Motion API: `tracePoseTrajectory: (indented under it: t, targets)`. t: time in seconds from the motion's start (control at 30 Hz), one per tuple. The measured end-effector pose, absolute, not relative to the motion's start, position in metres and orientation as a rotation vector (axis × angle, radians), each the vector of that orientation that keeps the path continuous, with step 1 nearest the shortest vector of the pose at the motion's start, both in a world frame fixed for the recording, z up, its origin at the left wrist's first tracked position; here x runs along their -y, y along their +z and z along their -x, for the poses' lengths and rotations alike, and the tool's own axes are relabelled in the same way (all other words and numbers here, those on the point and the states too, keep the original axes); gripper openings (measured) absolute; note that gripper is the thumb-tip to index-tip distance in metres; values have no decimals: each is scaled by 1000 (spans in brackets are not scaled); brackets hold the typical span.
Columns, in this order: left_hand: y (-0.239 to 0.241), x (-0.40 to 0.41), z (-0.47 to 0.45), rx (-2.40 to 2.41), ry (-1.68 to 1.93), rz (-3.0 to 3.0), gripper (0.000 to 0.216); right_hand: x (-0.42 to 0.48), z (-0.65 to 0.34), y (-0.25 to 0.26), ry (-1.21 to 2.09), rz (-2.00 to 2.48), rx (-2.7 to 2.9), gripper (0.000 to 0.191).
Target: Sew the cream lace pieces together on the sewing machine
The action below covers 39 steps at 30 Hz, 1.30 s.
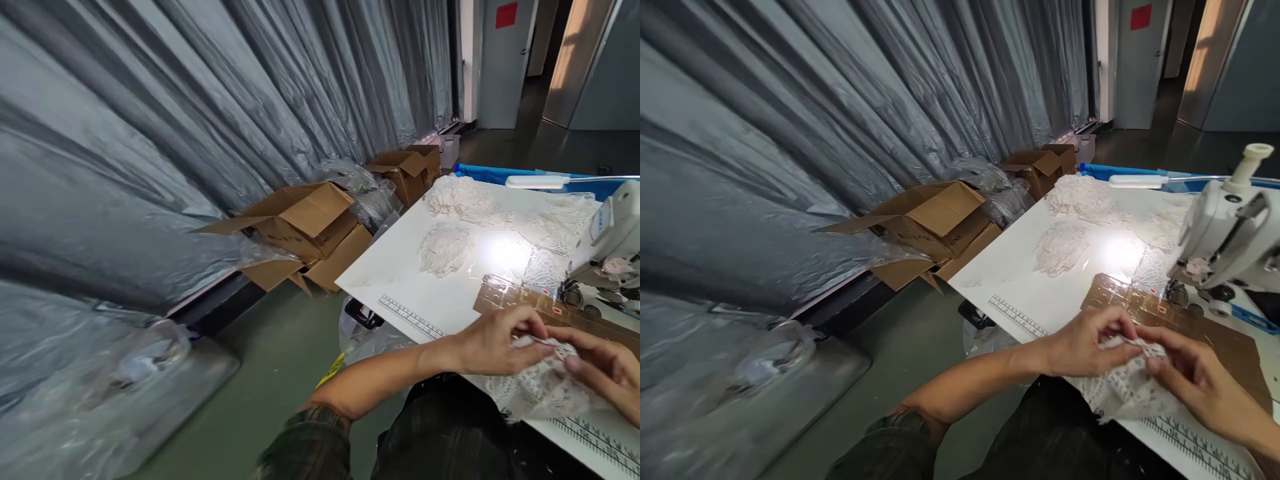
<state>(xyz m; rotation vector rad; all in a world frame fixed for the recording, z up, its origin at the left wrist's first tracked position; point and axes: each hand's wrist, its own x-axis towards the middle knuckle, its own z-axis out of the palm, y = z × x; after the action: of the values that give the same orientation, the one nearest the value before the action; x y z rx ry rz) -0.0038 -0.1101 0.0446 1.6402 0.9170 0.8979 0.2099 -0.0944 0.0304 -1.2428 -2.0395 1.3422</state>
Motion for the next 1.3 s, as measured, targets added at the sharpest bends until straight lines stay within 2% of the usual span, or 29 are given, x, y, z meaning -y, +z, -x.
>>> tracePoseTrajectory:
  t: [0.07, 0.17, 0.27, 0.37, 0.47, 0.53, 0.73, 0.9, 1.07, 1.2, 1.3]
  targets:
    - [40, 105, 12, -932, 889, -1572, 16, 97, -202, 41, 1643, 1117, 2012, 56]
    - [34, 95, 23, -973, 868, -1536, 23, 95, -199, 42, 1715, 1112, 1955, 47]
    - [30, 80, 31, -987, 841, -1551, 28, 86, -204, 33, 1567, 1265, 1953, 50]
    - [29, 61, 39, -1101, 769, -1716, 31, 74, -209, 27, 1265, 1437, 1976, 50]
    - [31, 40, 44, -1292, 585, -2148, 32, 65, -213, 28, 850, 1711, 1966, 49]
    - [32, 23, 42, -1354, 466, -2454, 26, 63, -215, 29, 701, 1855, 1938, 48]
    - [24, -42, -3, -1247, 302, -2769, 29, 63, -224, 22, 647, 1872, 1872, 46]
    - [17, -84, -27, -915, 372, -2814, 28, 60, -228, 18, 712, 1824, 1838, 35]
    - [18, -63, -11, -743, 626, -2642, 22, 60, -228, 16, 738, 1831, 1823, 31]
    - [22, -30, 1, -447, 394, -2432, 12, 61, -226, 15, 693, 1824, 1835, 33]
    - [19, -20, -1, -411, 328, -2445, 13, 61, -224, 16, 700, 1839, 1830, 31]
